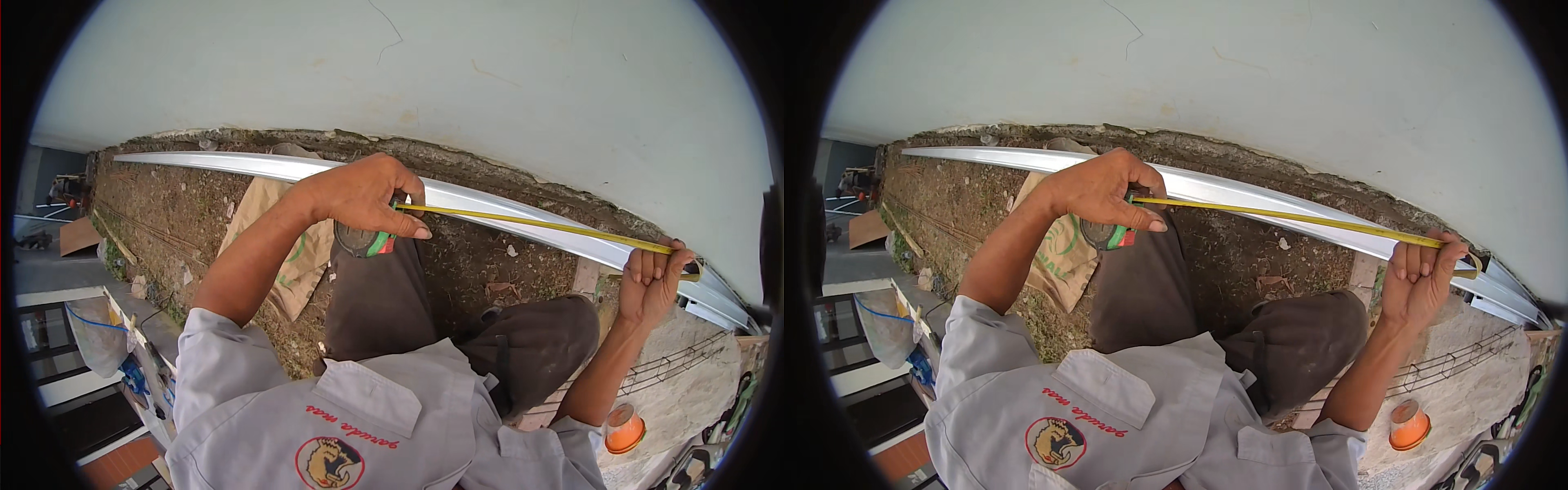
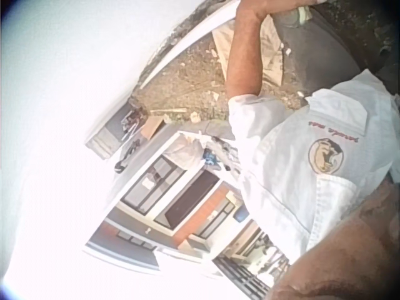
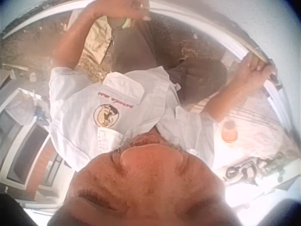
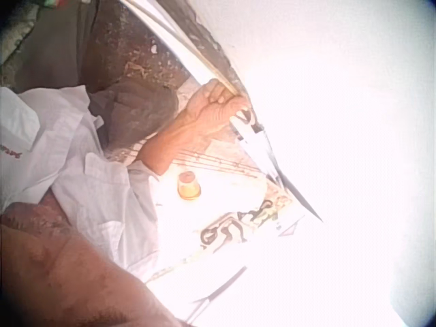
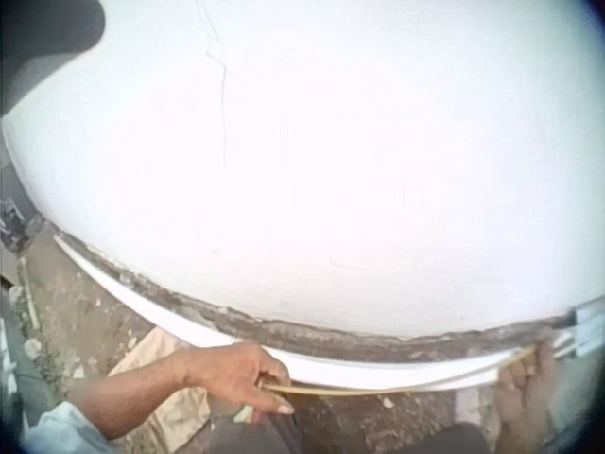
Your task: The worker measures, marks, and cuts aluminum or metal trim using a tape measure, chalk/pencil, and an angle grinder.
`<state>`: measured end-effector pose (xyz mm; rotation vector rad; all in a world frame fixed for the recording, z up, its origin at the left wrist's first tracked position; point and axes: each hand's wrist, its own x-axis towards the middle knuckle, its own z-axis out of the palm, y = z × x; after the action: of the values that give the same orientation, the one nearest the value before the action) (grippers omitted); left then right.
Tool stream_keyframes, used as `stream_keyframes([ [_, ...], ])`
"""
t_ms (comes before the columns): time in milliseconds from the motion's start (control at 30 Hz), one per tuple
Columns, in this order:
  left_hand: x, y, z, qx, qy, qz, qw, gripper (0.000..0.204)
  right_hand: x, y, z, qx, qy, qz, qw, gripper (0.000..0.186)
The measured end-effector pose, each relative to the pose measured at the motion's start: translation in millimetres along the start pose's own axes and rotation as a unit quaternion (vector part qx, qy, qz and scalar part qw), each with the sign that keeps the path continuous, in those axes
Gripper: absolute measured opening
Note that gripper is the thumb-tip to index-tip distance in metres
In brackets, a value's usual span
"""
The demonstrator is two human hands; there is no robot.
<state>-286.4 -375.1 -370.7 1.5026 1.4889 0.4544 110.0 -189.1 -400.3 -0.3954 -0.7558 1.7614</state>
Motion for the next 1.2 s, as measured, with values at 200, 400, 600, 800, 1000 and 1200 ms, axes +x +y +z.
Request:
stream_keyframes([
  [200,-5,-3,3,-0.062,0.013,-0.005,0.998,0.049,-13,55,67,-0.121,-0.105,0.102,0.982,0.035],
  [400,-18,-29,15,-0.079,0.046,0.008,0.996,0.050,-26,109,95,-0.117,-0.127,0.158,0.972,0.037],
  [600,-38,-46,31,-0.109,0.032,-0.020,0.993,0.042,-27,130,88,-0.132,-0.124,0.178,0.967,0.035],
  [800,-63,-60,37,-0.145,0.036,-0.041,0.988,0.040,-10,123,79,-0.060,-0.046,0.150,0.986,0.035],
  [1000,-43,-50,43,-0.139,0.049,0.006,0.989,0.041,-72,186,124,-0.131,-0.144,0.272,0.942,0.039],
  [1200,-72,-58,41,-0.175,0.066,-0.041,0.982,0.049,-51,164,110,-0.127,-0.123,0.215,0.960,0.033],
])
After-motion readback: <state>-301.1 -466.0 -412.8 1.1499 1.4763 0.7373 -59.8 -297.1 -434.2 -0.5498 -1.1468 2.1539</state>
